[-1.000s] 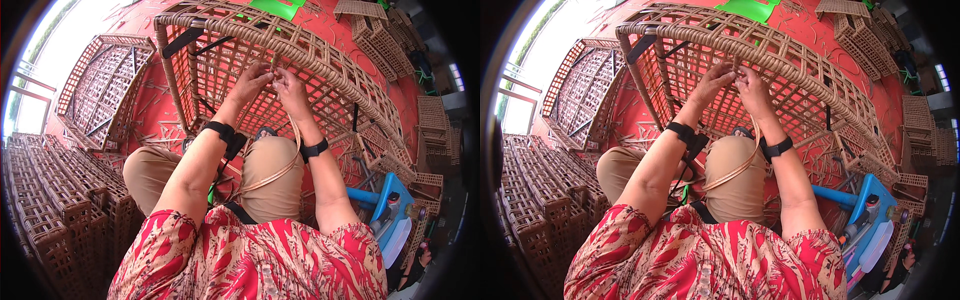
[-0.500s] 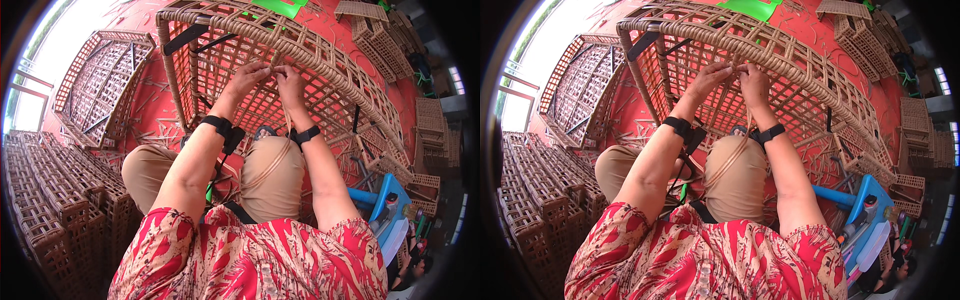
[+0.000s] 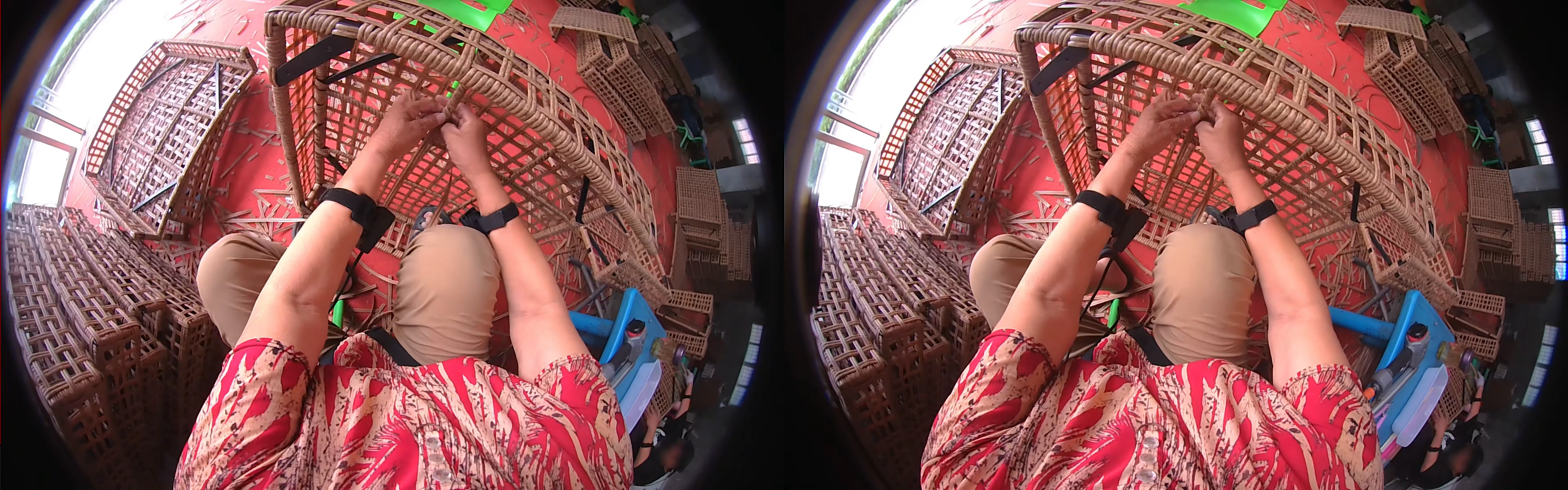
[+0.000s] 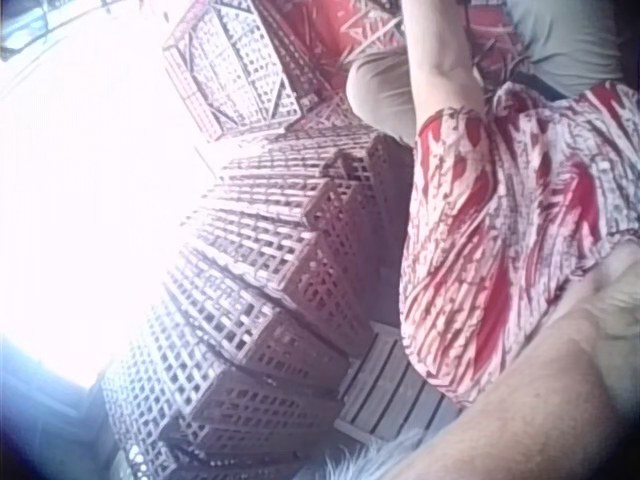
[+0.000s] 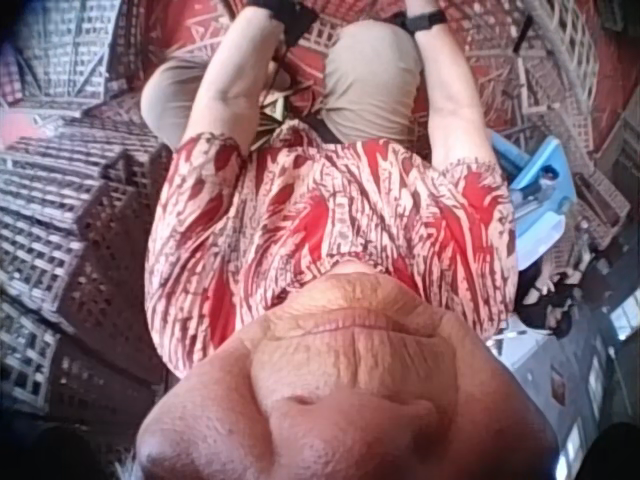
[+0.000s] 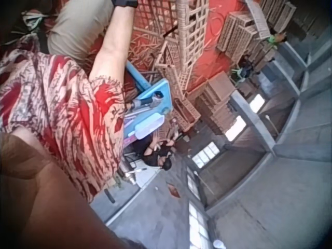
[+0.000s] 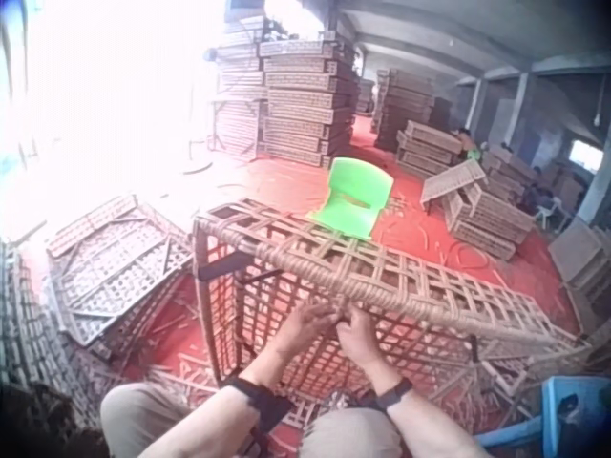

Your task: Weaving rattan strips into a furniture frame using a staple gun and pliers.

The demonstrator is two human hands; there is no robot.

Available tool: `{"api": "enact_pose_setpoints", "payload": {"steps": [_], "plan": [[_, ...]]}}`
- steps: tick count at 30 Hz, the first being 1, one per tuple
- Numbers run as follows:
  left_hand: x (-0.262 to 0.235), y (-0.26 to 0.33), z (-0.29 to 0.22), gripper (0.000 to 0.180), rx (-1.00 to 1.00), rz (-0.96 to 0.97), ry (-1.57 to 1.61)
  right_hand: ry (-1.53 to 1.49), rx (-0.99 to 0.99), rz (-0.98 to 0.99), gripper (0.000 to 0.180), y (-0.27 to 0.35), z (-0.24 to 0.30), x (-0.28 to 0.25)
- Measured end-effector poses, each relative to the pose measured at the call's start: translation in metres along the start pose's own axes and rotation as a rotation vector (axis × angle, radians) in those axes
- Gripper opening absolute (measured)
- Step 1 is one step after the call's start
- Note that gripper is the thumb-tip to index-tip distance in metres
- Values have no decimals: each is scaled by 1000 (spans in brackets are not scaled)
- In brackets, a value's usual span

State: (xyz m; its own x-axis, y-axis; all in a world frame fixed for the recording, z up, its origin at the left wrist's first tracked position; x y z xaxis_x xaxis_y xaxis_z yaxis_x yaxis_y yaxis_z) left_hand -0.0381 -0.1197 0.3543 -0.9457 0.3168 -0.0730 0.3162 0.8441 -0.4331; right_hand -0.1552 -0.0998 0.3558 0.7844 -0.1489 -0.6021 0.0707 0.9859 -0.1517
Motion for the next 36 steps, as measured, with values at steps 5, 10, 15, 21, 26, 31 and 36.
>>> {"api": "enact_pose_setpoints", "payload": {"steps": [5, 10, 15, 21, 26, 31, 36], "plan": [[-1, 9, 12, 32, -14, -57, 175, -537, 25, 162, 46, 3, 6, 8], [-5, 36, 12, 35, -343, -81, 362, -824, 174, 319, 38, 13, 2, 14], [-13, 74, -71, 23, -158, 259, -593, -282, 18, 90, 45, 1, 5, 4], [-56, 184, -172, 24, -343, 373, -790, 296, 35, -29, 30, 5, 15, -8], [-205, 276, -253, 48, -915, -186, -1176, 343, -104, -128, 19, 2, 5, -25], [-282, 345, -325, 40, -1187, -376, -1687, 227, -228, -67, 21, -2, 19, -11], [-163, 189, -244, 19, -382, -177, -1050, 23, -172, 57, 26, -12, -31, -13]]}}
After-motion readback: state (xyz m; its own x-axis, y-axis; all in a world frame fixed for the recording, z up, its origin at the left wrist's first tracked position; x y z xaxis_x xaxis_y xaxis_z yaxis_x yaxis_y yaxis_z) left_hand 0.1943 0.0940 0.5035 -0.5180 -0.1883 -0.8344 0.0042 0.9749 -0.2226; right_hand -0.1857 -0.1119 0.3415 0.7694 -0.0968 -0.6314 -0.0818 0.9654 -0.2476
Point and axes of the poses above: each hand's wrist, its own y-axis away from the middle knuckle, its own x-axis out of the palm, z = x × y, the point moved 10 cm from there along -y, towards the middle knuckle, and after that the axes turned 12 degrees about y, right-handed, at the moved point
